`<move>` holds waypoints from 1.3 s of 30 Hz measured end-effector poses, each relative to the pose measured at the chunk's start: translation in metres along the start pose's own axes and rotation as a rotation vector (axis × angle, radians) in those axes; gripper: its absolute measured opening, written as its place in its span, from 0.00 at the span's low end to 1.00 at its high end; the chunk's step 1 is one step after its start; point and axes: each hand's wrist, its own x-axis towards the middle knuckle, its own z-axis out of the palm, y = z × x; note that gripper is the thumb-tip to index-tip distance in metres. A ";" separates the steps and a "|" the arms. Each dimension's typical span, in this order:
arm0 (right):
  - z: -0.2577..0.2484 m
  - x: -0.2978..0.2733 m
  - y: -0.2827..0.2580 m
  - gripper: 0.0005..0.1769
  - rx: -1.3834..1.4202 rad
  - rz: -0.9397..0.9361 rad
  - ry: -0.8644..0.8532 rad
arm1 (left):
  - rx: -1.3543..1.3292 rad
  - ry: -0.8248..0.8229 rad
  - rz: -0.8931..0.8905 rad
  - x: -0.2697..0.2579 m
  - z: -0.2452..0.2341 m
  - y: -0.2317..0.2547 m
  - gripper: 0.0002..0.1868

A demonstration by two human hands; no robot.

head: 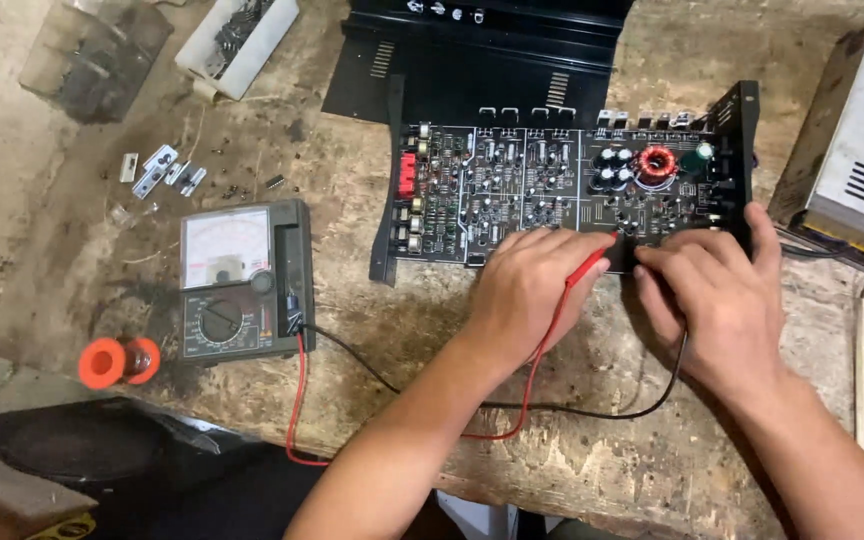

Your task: The person uses a multimeter to test various points on a circuit board. They hold the board with one hand while moving the multimeter probes with the other to different components and connection points across the board's surface.

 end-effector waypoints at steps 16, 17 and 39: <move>0.001 0.001 -0.009 0.02 -0.060 -0.009 0.010 | 0.029 0.011 -0.022 -0.001 -0.002 0.000 0.11; -0.001 0.000 -0.009 0.02 -0.049 -0.014 0.015 | 0.041 0.013 -0.027 -0.001 -0.001 0.001 0.11; -0.003 -0.001 -0.007 0.04 0.083 0.086 -0.009 | 0.056 0.010 0.010 -0.003 -0.003 0.002 0.10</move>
